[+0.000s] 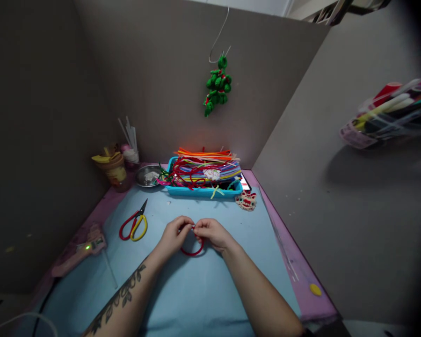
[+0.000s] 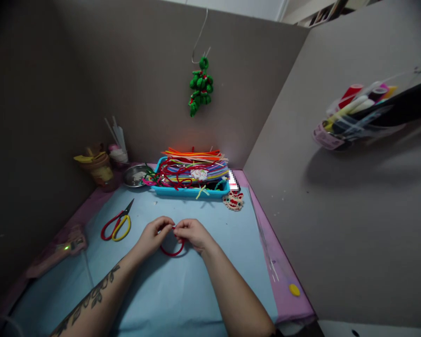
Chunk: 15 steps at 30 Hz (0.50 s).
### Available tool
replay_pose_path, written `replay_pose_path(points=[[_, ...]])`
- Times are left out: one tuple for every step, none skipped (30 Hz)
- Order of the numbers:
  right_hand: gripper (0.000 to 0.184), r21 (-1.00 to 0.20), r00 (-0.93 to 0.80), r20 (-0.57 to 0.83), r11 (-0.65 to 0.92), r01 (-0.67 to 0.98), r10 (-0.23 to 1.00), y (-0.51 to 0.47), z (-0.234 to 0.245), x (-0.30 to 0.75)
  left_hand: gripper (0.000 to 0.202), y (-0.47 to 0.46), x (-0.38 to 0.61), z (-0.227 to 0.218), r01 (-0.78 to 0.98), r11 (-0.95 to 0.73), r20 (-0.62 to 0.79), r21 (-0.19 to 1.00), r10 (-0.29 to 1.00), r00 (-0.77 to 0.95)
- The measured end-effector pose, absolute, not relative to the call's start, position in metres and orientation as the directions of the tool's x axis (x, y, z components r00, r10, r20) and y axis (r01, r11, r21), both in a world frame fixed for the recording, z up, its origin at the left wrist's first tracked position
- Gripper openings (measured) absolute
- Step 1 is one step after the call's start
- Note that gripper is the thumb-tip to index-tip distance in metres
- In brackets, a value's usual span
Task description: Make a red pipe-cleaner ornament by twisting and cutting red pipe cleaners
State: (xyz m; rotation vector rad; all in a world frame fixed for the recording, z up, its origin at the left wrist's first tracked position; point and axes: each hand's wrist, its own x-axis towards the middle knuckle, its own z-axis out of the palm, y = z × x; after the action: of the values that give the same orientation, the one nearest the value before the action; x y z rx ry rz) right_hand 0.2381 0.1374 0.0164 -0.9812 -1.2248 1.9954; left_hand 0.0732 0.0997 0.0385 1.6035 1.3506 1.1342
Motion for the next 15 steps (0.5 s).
replay_pose_path(points=[[0.024, -0.946, -0.522, -0.243, -0.32, -0.061, 0.817, 0.137, 0.017, 0.238, 0.017, 0.101, 0.073, 0.037, 0.315, -0.138, 0.132, 0.939, 0.99, 0.041], [0.021, -0.972, -0.493, -0.203, -0.236, -0.004, 0.846, 0.137, 0.017, 0.237, 0.017, 0.102, 0.072, 0.035, 0.297, -0.105, 0.102, 0.949, 0.994, 0.025], [0.017, -0.987, -0.462, -0.16, -0.147, 0.064, 0.872, 0.136, 0.017, 0.237, 0.018, 0.103, 0.071, 0.033, 0.277, -0.074, 0.074, 0.958, 0.997, 0.011], [0.013, -0.989, -0.434, -0.109, -0.052, 0.141, 0.894, 0.136, 0.017, 0.236, 0.019, 0.105, 0.07, 0.03, 0.254, -0.046, 0.047, 0.966, 0.999, -0.001], [0.01, -0.974, -0.413, -0.043, 0.055, 0.221, 0.91, 0.135, 0.016, 0.236, 0.019, 0.106, 0.069, 0.028, 0.227, -0.019, 0.023, 0.974, 1.0, -0.013], [0.007, -0.939, -0.407, 0.038, 0.172, 0.298, 0.913, 0.135, 0.015, 0.236, 0.02, 0.107, 0.069, 0.026, 0.197, 0.005, -0.001, 0.98, 1.0, -0.022], [0.006, -0.883, -0.417, 0.125, 0.292, 0.367, 0.9, 0.134, 0.014, 0.235, 0.021, 0.108, 0.068, 0.024, 0.168, 0.029, -0.023, 0.985, 0.999, -0.033], [0.007, -0.807, -0.44, 0.206, 0.406, 0.428, 0.874, 0.134, 0.014, 0.234, 0.021, 0.108, 0.068, 0.022, 0.144, 0.049, -0.043, 0.988, 0.998, -0.046], [0.009, -0.716, -0.471, 0.274, 0.504, 0.482, 0.839, 0.134, 0.013, 0.234, 0.022, 0.109, 0.068, 0.02, 0.121, 0.068, -0.061, 0.99, 0.996, -0.06], [0.01, -0.617, -0.5, 0.324, 0.58, 0.532, 0.803, 0.133, 0.012, 0.233, 0.023, 0.109, 0.069, 0.019, 0.098, 0.085, -0.078, 0.992, 0.994, -0.076], [0.01, -0.518, -0.525, 0.359, 0.633, 0.575, 0.771, 0.133, 0.012, 0.232, 0.024, 0.109, 0.069, 0.018, 0.071, 0.103, -0.097, 0.992, 0.991, -0.088], [0.011, -0.425, -0.546, 0.384, 0.668, 0.611, 0.744, 0.133, 0.012, 0.23, 0.025, 0.109, 0.069, 0.017, 0.04, 0.124, -0.12, 0.991, 0.988, -0.095], [0.012, -0.345, -0.563, 0.405, 0.69, 0.636, 0.721, 0.133, 0.012, 0.229, 0.027, 0.109, 0.069, 0.016, 0.004, 0.148, -0.147, 0.989, 0.984, -0.096], [0.013, -0.285, -0.573, 0.422, 0.703, 0.651, 0.702, 0.133, 0.012, 0.228, 0.028, 0.109, 0.069, 0.016, -0.03, 0.17, -0.172, 0.985, 0.981, -0.094], [0.015, -0.248, -0.577, 0.437, 0.709, 0.66, 0.69, 0.133, 0.012, 0.228, 0.028, 0.109, 0.069, 0.016, -0.057, 0.187, -0.192, 0.981, 0.977, -0.091]])
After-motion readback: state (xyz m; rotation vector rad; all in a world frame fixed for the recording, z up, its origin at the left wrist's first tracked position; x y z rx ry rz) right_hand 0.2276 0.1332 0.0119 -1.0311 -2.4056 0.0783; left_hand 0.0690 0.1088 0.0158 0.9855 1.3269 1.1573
